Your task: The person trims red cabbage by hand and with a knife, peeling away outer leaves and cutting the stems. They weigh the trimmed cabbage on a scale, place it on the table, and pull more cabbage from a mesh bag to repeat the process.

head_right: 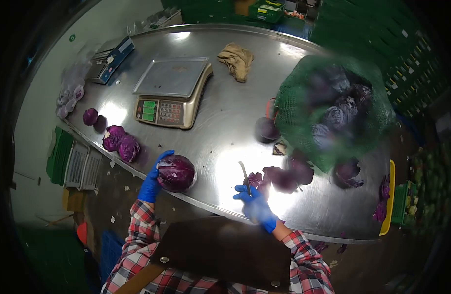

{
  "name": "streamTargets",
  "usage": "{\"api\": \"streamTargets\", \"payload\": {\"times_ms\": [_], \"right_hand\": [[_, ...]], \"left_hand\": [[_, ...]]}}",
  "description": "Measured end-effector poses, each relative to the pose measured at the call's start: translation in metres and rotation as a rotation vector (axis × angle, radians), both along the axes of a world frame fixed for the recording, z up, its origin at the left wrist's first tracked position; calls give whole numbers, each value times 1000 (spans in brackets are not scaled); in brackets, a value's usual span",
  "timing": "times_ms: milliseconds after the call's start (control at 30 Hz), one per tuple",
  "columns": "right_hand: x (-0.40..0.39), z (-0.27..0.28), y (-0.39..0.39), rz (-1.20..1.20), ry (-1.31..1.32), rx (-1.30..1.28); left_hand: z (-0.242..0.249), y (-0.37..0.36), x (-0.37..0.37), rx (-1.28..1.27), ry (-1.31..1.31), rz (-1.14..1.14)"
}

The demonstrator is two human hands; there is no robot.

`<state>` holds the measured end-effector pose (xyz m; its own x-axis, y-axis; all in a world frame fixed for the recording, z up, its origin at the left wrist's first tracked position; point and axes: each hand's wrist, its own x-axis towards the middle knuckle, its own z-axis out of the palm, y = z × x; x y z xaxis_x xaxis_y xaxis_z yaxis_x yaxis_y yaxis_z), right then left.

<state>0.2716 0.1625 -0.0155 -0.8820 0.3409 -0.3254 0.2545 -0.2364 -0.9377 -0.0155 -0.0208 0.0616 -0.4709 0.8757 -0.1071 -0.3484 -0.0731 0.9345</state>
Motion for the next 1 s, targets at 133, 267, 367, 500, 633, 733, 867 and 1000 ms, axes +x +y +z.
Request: {"api": "streamTargets", "payload": {"times_ms": [133,267,367,500,633,733,867,1000], "right_hand": [[-11,4,-8,-52,97,-79],[-31,44,-16,-240,3,-271],[-38,61,-10,-220,-6,-100],[-43,33,-8,-220,-150,10],[-41,-21,3,-234,-74,542],[-41,-9,4,-248,-56,813],[-46,-8,4,-264,-71,1040],[-45,20,16,-4,-200,823]], "left_hand": [[-7,-1,-14,21,140,-3],[-32,24,6,-68,310,35],[-55,50,48,-226,465,134],[-74,66,79,-255,717,67],[-48,72,77,-288,1223,-59],[-44,84,84,-355,799,-68],[-40,89,88,-445,843,-2],[-36,92,92,-494,881,44]]}}
